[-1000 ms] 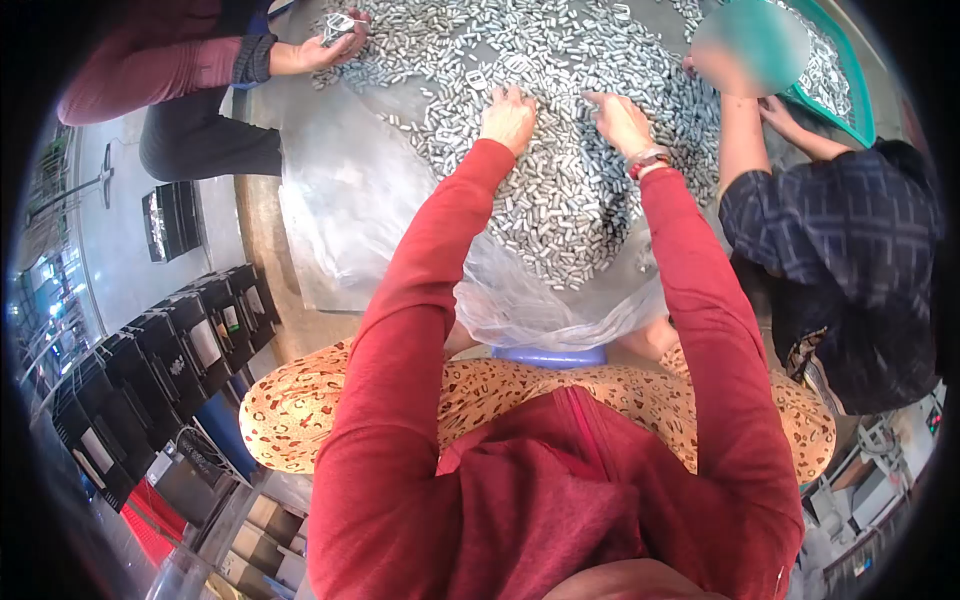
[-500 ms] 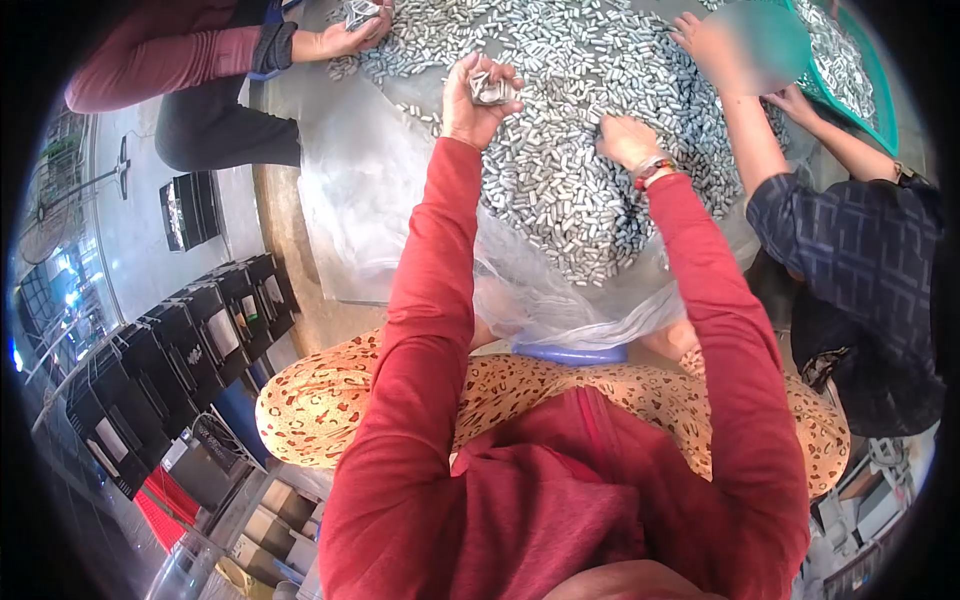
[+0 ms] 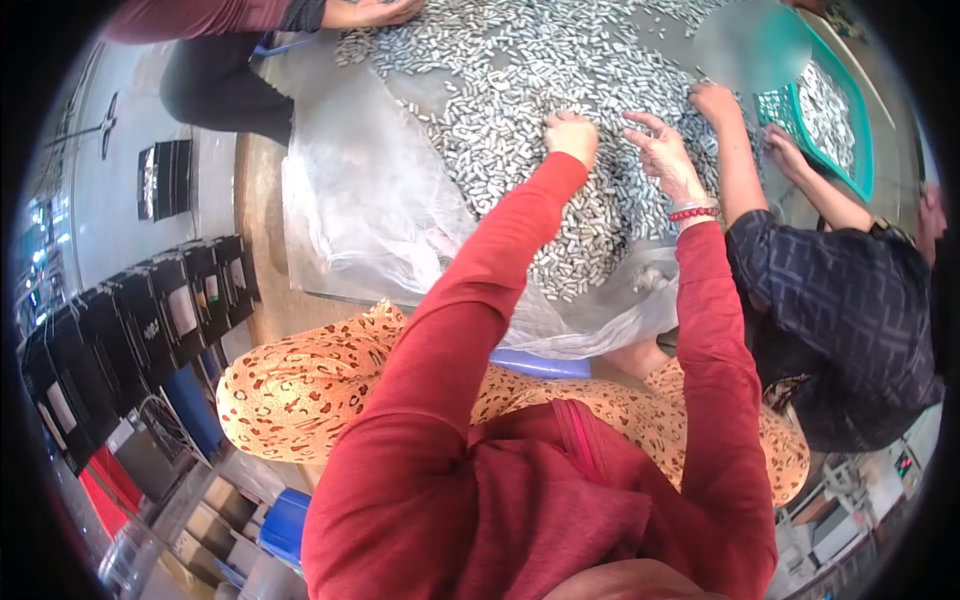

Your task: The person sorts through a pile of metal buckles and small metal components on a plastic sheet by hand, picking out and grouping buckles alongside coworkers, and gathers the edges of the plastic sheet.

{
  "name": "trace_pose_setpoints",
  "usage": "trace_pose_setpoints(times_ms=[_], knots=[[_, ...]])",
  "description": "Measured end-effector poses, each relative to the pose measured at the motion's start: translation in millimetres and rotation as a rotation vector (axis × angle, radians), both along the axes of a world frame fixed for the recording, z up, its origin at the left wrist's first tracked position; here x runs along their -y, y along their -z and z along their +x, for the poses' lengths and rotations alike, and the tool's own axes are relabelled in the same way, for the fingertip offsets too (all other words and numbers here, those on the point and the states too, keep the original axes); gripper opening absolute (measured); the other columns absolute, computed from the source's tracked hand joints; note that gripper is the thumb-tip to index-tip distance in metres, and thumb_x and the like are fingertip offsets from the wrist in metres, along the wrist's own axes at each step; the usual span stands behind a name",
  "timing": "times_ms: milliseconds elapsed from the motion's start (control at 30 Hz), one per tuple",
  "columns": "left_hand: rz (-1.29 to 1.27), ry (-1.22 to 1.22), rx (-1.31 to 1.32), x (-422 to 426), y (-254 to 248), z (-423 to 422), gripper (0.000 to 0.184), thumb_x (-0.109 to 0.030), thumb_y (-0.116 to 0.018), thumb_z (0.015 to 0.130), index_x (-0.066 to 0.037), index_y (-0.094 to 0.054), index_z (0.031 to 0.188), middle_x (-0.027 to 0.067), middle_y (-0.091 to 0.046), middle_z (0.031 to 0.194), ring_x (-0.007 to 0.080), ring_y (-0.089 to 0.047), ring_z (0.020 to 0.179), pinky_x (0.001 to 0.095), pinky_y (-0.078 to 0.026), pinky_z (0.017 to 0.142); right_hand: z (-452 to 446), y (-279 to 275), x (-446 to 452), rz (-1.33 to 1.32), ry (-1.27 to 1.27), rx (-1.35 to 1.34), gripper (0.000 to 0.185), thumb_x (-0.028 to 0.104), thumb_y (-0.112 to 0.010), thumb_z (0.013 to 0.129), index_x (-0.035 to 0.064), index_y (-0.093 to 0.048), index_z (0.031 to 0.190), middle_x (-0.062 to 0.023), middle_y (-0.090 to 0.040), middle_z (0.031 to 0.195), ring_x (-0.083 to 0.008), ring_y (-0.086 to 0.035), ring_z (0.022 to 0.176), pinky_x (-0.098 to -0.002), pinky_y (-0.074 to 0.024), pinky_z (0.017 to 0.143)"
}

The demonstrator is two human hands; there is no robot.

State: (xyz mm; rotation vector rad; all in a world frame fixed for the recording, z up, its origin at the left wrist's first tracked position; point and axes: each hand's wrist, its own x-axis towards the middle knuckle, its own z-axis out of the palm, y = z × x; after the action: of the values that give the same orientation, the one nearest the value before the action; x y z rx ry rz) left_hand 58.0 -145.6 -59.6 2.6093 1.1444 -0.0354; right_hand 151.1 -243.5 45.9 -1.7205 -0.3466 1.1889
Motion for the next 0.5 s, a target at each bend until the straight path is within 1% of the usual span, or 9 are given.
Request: trace_pose_setpoints(times_ms=[33, 133, 200, 233, 267, 300, 367, 433, 500], knots=[[0.031, 0.119, -0.084, 3, -8, 3, 0.024, -0.016, -0.052, 0.077, -0.002, -0.062, 0.092, 0.0170, -0.055, 0.097, 0.0356, -0.053, 0.088, 0.0409, -0.049, 0.070, -1, 4, -5, 0.007, 0.025, 0.015, 0.031, 0.014, -0.062, 0.078, 0.0107, -0.059, 0.109, 0.0089, -0.039, 0.053, -0.0020, -0.029, 0.039, -0.0201, -0.0204, 0.036], [0.022, 0.235, 0.057, 10, -18, 2, 0.024, -0.015, -0.055, 0.074, 0.000, -0.061, 0.091, 0.0172, -0.055, 0.096, 0.0357, -0.054, 0.088, 0.0403, -0.049, 0.070, -5, 8, -22, 0.023, 0.003, 0.248, 0.028, 0.014, -0.060, 0.077, 0.0076, -0.061, 0.104, 0.0008, -0.052, 0.059, -0.0070, -0.041, 0.045, -0.0228, -0.0337, 0.041], [-0.022, 0.238, 0.149, 8, -19, 5, 0.024, -0.016, -0.058, 0.073, -0.001, -0.061, 0.090, 0.0173, -0.055, 0.097, 0.0358, -0.054, 0.089, 0.0423, -0.049, 0.071, 4, 40, -40, 0.201, -0.015, 0.580, 0.029, 0.014, -0.060, 0.075, 0.0067, -0.062, 0.103, -0.0053, -0.060, 0.072, -0.0118, -0.051, 0.057, -0.0259, -0.0414, 0.054], [-0.084, 0.234, 0.122, 4, -20, 4, 0.024, -0.016, -0.058, 0.072, -0.001, -0.060, 0.091, 0.0171, -0.055, 0.098, 0.0359, -0.053, 0.090, 0.0434, -0.049, 0.071, 10, 56, -47, 0.288, -0.025, 0.745, 0.029, 0.014, -0.060, 0.075, 0.0063, -0.062, 0.102, -0.0084, -0.064, 0.079, -0.0142, -0.055, 0.063, -0.0275, -0.0452, 0.060], [-0.146, 0.232, 0.093, -3, -26, -1, 0.024, -0.016, -0.059, 0.072, -0.001, -0.060, 0.091, 0.0169, -0.054, 0.099, 0.0360, -0.053, 0.092, 0.0445, -0.049, 0.072, 4, 27, -57, 0.109, -0.033, 0.626, 0.030, 0.013, -0.060, 0.073, 0.0084, -0.062, 0.103, -0.0135, -0.064, 0.093, -0.0210, -0.060, 0.082, -0.0308, -0.0448, 0.077], [-0.205, 0.233, 0.063, -13, -34, -9, 0.024, -0.016, -0.059, 0.072, -0.002, -0.059, 0.091, 0.0168, -0.054, 0.100, 0.0361, -0.053, 0.093, 0.0457, -0.048, 0.072, 11, 33, -68, 0.191, -0.100, 0.785, 0.034, 0.013, -0.059, 0.073, 0.0120, -0.061, 0.106, -0.0160, -0.062, 0.099, -0.0271, -0.060, 0.087, -0.0331, -0.0446, 0.080], [-0.191, 0.202, 0.141, -26, -67, -34, 0.019, -0.009, -0.056, 0.071, -0.002, -0.060, 0.088, 0.0160, -0.054, 0.098, 0.0348, -0.054, 0.089, 0.0428, -0.049, 0.069, 20, 52, -97, 0.230, -0.204, 0.986, 0.039, 0.010, -0.056, 0.073, 0.0138, -0.057, 0.112, -0.0193, -0.058, 0.101, -0.0333, -0.058, 0.086, -0.0377, -0.0456, 0.079], [-0.070, 0.255, 0.113, -37, -62, -52, 0.019, -0.006, -0.059, 0.067, -0.001, -0.058, 0.085, 0.0157, -0.052, 0.096, 0.0343, -0.053, 0.088, 0.0415, -0.051, 0.066, 19, 57, -130, 0.050, -0.349, 1.027, 0.045, 0.006, -0.052, 0.073, 0.0164, -0.054, 0.117, -0.0211, -0.053, 0.103, -0.0370, -0.058, 0.086, -0.0421, -0.0463, 0.077], [0.030, 0.391, -0.027, -44, -56, -64, 0.021, -0.005, -0.060, 0.065, 0.000, -0.057, 0.086, 0.0151, -0.051, 0.093, 0.0334, -0.052, 0.088, 0.0378, -0.052, 0.063, 11, 72, -158, -0.017, -0.414, 1.049, 0.044, 0.003, -0.050, 0.073, 0.0137, -0.054, 0.115, -0.0222, -0.049, 0.103, -0.0377, -0.057, 0.087, -0.0435, -0.0472, 0.075]])
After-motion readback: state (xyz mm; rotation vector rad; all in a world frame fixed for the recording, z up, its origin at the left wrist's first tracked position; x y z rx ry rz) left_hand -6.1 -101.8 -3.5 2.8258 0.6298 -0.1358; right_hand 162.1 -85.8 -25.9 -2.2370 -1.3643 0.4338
